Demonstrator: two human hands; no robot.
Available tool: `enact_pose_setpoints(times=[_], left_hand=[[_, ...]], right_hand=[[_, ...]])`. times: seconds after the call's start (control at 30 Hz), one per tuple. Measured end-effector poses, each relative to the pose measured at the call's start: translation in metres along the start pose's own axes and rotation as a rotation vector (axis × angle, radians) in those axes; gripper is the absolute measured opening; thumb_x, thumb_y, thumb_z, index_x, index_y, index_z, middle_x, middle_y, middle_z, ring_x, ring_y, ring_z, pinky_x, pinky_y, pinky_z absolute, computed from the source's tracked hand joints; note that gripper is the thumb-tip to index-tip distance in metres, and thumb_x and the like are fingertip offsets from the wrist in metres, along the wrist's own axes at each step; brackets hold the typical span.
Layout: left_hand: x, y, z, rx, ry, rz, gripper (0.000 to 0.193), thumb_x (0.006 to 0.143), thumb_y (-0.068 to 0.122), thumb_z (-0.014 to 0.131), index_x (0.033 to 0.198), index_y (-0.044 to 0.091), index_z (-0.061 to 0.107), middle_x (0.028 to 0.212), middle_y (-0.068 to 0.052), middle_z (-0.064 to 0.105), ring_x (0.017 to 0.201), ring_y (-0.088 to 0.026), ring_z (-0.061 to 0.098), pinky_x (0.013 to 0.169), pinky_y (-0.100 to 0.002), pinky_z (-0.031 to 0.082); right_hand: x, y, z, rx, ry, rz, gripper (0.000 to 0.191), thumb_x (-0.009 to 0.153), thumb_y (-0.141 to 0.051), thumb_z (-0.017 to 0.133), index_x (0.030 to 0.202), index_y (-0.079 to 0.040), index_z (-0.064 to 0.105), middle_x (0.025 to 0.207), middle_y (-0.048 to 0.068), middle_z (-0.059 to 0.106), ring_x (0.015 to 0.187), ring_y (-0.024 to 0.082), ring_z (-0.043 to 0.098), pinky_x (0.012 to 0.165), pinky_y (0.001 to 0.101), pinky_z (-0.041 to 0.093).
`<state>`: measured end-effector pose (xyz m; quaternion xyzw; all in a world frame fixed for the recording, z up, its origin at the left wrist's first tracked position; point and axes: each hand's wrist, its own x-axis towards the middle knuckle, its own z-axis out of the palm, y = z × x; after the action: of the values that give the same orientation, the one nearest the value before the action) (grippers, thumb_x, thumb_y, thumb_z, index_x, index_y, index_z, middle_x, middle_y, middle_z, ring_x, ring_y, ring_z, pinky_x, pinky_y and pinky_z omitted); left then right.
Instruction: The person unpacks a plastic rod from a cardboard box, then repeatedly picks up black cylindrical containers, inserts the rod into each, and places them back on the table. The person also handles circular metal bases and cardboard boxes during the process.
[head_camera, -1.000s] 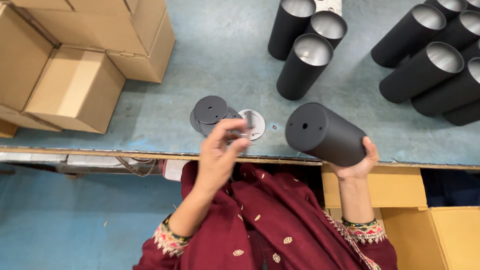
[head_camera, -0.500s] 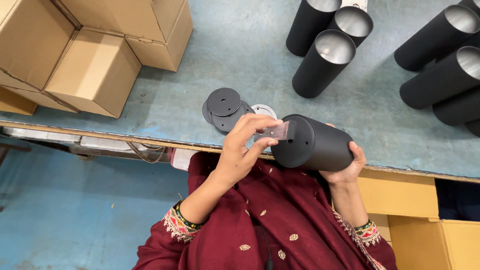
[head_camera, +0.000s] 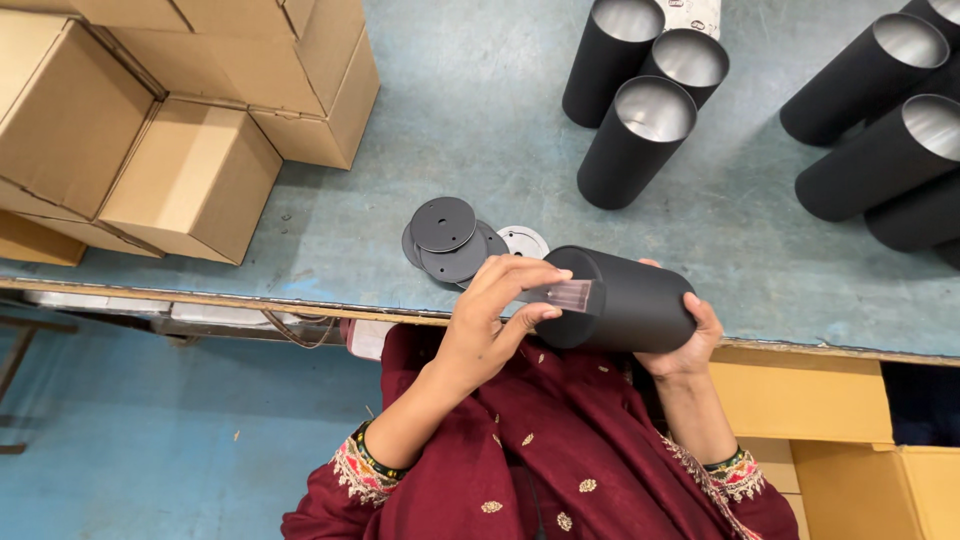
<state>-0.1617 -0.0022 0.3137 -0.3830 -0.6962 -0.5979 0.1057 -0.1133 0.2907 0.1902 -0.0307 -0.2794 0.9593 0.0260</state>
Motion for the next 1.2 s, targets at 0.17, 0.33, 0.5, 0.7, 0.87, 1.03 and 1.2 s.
enact_pose_setpoints(times=[0.17, 0.33, 0.5, 0.7, 0.87, 1.03, 1.2], left_hand=[[0.002, 0.001, 0.001, 0.056, -0.041, 0.023, 0.034, 0.092, 0.012, 0.076, 0.125, 0.008, 0.068, 0.121, -0.007, 0.068, 0.110, -0.026, 0.062, 0.098, -0.036, 0.050], [0.005, 0.001, 0.004, 0.083, -0.074, 0.007, 0.035, 0.090, 0.011, 0.077, 0.125, 0.009, 0.069, 0.120, -0.007, 0.068, 0.109, -0.026, 0.062, 0.096, -0.036, 0.051], [0.005, 0.003, 0.010, 0.188, -0.037, 0.066, 0.036, 0.090, 0.016, 0.079, 0.124, 0.010, 0.068, 0.116, -0.008, 0.065, 0.104, -0.025, 0.064, 0.087, -0.035, 0.054], [0.004, -0.002, 0.009, 0.257, -0.043, -0.439, 0.038, 0.093, 0.026, 0.079, 0.126, 0.012, 0.065, 0.082, -0.008, 0.062, 0.074, -0.022, 0.063, 0.070, -0.033, 0.053], [0.008, -0.004, 0.001, 0.152, -0.052, -0.361, 0.032, 0.090, 0.020, 0.078, 0.117, 0.008, 0.065, 0.080, -0.006, 0.063, 0.074, -0.018, 0.064, 0.070, -0.031, 0.054], [0.008, -0.003, -0.015, 0.211, 0.026, -0.077, 0.028, 0.095, 0.014, 0.073, 0.120, 0.005, 0.066, 0.112, -0.013, 0.063, 0.104, -0.027, 0.064, 0.087, -0.034, 0.053], [0.006, -0.007, -0.012, 0.131, -0.055, -0.064, 0.024, 0.097, 0.013, 0.072, 0.120, 0.007, 0.069, 0.118, -0.009, 0.069, 0.112, -0.026, 0.067, 0.096, -0.036, 0.054]], right_hand=[[0.001, 0.002, 0.002, -0.013, 0.003, 0.012, 0.074, 0.085, -0.035, 0.069, 0.144, 0.004, 0.049, 0.134, 0.020, 0.062, 0.122, 0.032, 0.062, 0.107, 0.0446, 0.050], [0.000, 0.003, 0.004, -0.012, -0.014, 0.009, 0.073, 0.085, -0.033, 0.070, 0.145, 0.004, 0.049, 0.133, 0.020, 0.061, 0.121, 0.032, 0.062, 0.106, 0.0442, 0.050], [0.001, 0.006, 0.005, -0.025, 0.014, 0.007, 0.072, 0.084, -0.032, 0.069, 0.143, 0.004, 0.049, 0.132, 0.020, 0.061, 0.120, 0.032, 0.062, 0.105, 0.0448, 0.051], [0.002, 0.008, 0.008, -0.045, 0.006, -0.030, 0.069, 0.086, -0.032, 0.067, 0.142, 0.004, 0.049, 0.132, 0.020, 0.062, 0.121, 0.033, 0.061, 0.107, 0.0447, 0.050], [0.004, 0.010, 0.012, -0.040, -0.015, -0.041, 0.070, 0.085, -0.035, 0.066, 0.140, 0.006, 0.049, 0.131, 0.020, 0.062, 0.121, 0.033, 0.061, 0.107, 0.0439, 0.050], [0.005, 0.008, 0.014, -0.041, -0.051, -0.034, 0.070, 0.086, -0.035, 0.067, 0.141, 0.006, 0.050, 0.131, 0.021, 0.062, 0.120, 0.033, 0.061, 0.106, 0.0443, 0.050], [0.006, 0.011, 0.012, -0.041, -0.010, -0.012, 0.071, 0.084, -0.033, 0.068, 0.142, 0.003, 0.049, 0.131, 0.019, 0.062, 0.119, 0.032, 0.062, 0.105, 0.0441, 0.050]])
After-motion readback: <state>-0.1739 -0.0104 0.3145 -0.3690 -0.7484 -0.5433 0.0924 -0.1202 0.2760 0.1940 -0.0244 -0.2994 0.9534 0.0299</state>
